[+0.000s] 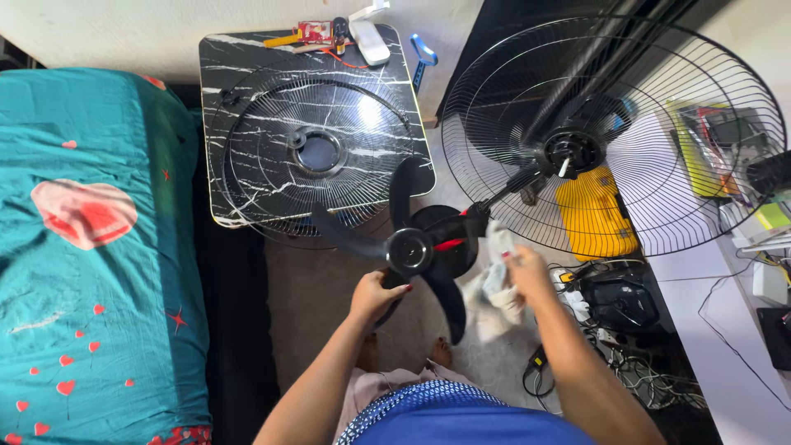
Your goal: The person cleans the fan blades with a cloth, then reattaches the blades to the fan motor. They secure the blades with a nut and reattach the front grill to complete the reassembly.
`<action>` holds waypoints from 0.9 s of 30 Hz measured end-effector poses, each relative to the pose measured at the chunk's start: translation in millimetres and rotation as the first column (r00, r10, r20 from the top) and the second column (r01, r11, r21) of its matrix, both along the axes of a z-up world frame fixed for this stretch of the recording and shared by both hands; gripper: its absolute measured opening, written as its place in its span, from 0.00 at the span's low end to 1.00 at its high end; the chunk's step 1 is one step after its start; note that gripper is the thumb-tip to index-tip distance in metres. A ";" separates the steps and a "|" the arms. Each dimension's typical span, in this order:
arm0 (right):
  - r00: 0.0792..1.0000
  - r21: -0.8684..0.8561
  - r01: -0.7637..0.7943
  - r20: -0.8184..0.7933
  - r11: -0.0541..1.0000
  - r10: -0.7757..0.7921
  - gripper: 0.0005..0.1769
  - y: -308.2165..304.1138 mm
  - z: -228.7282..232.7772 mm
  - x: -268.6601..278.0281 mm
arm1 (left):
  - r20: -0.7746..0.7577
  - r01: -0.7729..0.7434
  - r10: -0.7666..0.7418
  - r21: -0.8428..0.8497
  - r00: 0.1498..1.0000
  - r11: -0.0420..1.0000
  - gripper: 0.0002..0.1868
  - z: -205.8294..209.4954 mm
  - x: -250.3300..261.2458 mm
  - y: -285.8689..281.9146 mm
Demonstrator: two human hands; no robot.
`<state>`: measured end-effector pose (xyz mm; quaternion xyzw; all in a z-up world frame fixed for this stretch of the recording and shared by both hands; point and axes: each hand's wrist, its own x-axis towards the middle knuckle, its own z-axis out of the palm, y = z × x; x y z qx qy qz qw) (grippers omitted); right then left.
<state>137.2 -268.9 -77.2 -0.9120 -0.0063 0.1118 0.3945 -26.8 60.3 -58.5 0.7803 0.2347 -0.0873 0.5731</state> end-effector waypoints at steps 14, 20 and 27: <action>0.711 -0.498 -0.631 -0.062 0.595 0.701 0.57 99.2 106.0 -26.5 | 0.098 0.270 -0.281 0.112 0.955 0.956 0.25 51.8 -4.6 5.8; 0.486 -0.521 -0.665 0.243 0.535 0.840 0.11 109.3 97.4 -19.7 | 0.204 0.264 -0.304 0.200 0.931 0.944 0.25 42.5 -12.6 10.0; 0.475 -0.377 -0.786 0.137 0.490 0.869 0.13 87.6 65.4 5.0 | 0.176 0.221 -0.271 0.256 0.946 0.941 0.24 50.6 -14.7 0.9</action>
